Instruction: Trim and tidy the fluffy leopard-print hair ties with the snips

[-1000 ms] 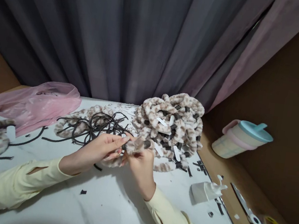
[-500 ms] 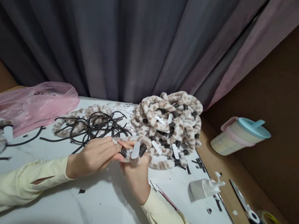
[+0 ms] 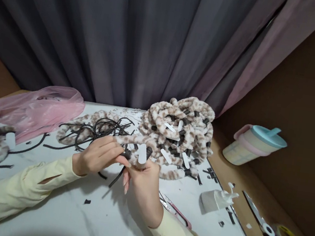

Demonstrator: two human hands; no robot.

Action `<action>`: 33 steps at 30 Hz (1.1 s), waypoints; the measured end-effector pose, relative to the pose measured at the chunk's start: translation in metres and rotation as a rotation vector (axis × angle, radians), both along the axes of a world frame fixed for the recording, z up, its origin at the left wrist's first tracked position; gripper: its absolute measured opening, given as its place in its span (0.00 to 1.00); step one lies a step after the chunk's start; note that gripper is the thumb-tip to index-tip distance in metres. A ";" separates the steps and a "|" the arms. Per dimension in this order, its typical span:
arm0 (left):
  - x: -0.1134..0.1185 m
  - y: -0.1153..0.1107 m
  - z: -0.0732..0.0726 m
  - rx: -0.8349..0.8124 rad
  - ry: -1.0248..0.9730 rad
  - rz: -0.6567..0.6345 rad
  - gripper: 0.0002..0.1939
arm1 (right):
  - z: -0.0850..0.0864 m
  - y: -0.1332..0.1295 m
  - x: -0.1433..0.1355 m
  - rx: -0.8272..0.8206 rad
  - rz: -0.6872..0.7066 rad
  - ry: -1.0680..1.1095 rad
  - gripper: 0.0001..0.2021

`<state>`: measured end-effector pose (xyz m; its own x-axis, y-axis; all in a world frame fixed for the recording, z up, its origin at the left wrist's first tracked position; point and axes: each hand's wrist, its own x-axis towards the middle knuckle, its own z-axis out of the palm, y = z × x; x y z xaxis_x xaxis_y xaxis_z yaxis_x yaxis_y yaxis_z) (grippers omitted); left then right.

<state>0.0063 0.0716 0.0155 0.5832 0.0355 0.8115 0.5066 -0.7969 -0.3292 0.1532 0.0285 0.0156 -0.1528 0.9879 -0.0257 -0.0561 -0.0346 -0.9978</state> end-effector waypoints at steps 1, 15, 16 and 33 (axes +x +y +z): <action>0.000 0.000 0.000 -0.013 -0.004 0.005 0.07 | 0.002 0.000 0.000 -0.001 0.020 -0.018 0.22; 0.004 -0.002 -0.003 -0.193 -0.104 0.017 0.07 | 0.000 0.004 0.004 0.058 0.056 -0.041 0.19; 0.004 -0.001 -0.003 -0.180 -0.092 0.017 0.06 | -0.001 0.004 0.003 0.050 0.055 -0.048 0.20; 0.003 0.006 -0.004 -0.258 0.031 0.123 0.11 | -0.018 0.007 0.011 0.898 -0.138 -0.868 0.12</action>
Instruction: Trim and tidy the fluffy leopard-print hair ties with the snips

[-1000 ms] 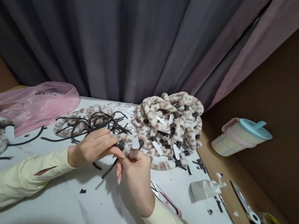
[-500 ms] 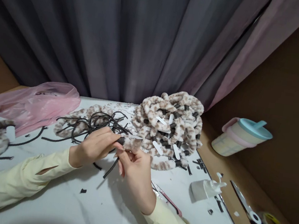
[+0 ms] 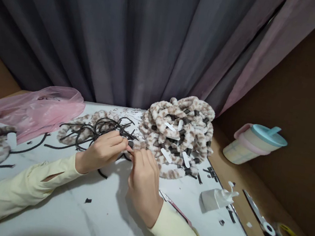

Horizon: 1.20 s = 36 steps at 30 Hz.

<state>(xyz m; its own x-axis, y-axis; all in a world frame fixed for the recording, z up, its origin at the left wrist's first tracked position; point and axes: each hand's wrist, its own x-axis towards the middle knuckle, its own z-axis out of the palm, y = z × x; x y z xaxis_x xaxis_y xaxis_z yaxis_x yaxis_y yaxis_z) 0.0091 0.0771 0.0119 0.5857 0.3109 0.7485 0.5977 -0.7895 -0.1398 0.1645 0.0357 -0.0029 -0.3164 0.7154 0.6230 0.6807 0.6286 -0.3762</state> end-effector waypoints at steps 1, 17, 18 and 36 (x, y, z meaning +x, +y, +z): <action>0.000 0.000 -0.001 -0.035 -0.003 -0.012 0.12 | -0.001 0.000 0.001 0.032 0.011 -0.026 0.12; 0.003 -0.003 0.000 -0.567 -0.203 -0.055 0.17 | 0.018 0.029 0.023 0.136 0.170 -0.104 0.14; 0.002 -0.003 0.002 -0.588 -0.196 -0.072 0.17 | 0.020 0.031 0.025 0.102 0.207 -0.084 0.14; 0.006 0.005 -0.006 -1.432 -0.647 -0.074 0.16 | 0.027 0.037 0.030 0.035 0.088 -0.037 0.13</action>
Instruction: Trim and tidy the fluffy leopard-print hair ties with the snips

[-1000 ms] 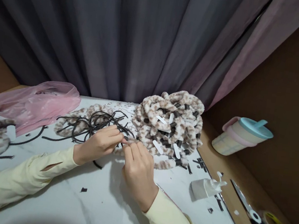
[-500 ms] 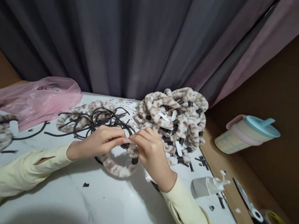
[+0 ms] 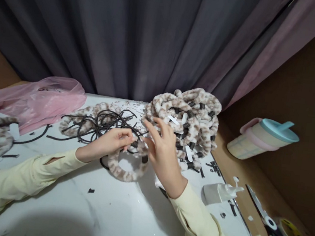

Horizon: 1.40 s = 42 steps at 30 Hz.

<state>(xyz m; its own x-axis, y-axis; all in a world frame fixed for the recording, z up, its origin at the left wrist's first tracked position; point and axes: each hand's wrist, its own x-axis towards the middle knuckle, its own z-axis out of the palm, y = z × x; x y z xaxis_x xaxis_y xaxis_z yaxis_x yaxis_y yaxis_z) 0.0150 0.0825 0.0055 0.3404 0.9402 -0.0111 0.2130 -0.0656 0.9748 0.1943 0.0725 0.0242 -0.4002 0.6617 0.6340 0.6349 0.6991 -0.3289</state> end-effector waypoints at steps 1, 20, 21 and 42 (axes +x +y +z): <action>0.000 0.003 -0.003 -0.129 -0.133 0.046 0.15 | 0.003 -0.005 -0.002 0.028 -0.046 0.064 0.14; 0.009 0.001 0.000 -0.756 -0.664 -0.016 0.07 | -0.049 0.001 -0.026 -0.693 0.091 0.162 0.18; 0.010 0.001 -0.003 -0.746 -0.657 -0.009 0.08 | -0.049 0.002 -0.026 -0.663 0.064 0.161 0.17; 0.007 -0.019 -0.003 0.539 0.248 0.176 0.02 | -0.042 -0.012 -0.031 -0.990 0.140 0.469 0.22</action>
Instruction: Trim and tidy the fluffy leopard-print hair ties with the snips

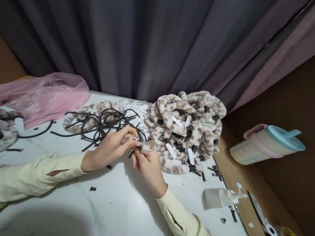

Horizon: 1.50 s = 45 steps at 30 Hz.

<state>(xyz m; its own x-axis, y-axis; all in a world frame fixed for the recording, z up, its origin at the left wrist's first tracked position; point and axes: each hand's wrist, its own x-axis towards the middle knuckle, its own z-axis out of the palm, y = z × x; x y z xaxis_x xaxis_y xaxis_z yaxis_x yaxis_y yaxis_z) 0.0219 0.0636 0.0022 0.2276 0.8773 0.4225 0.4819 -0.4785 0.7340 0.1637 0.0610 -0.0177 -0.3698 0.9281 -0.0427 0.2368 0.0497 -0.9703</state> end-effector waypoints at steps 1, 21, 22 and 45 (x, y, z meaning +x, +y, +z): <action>0.000 0.000 0.001 0.010 0.009 -0.008 0.02 | 0.000 0.001 0.000 -0.011 -0.003 0.014 0.22; -0.009 0.023 -0.021 0.193 0.292 -0.057 0.13 | 0.024 -0.007 0.009 0.621 0.174 -0.866 0.08; -0.008 0.022 -0.020 0.150 0.277 -0.058 0.13 | 0.025 -0.006 0.011 0.713 0.164 -0.999 0.09; -0.007 0.021 -0.003 -0.716 -0.433 -0.216 0.14 | 0.025 0.005 0.025 1.121 -0.183 -1.018 0.17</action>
<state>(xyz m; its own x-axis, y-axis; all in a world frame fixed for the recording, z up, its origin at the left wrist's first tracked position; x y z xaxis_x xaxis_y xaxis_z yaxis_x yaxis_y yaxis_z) 0.0148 0.0847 -0.0013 0.3666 0.9215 -0.1280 0.0421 0.1210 0.9918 0.1884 0.0662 0.0071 -0.4988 0.6822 0.5345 0.8441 0.5222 0.1213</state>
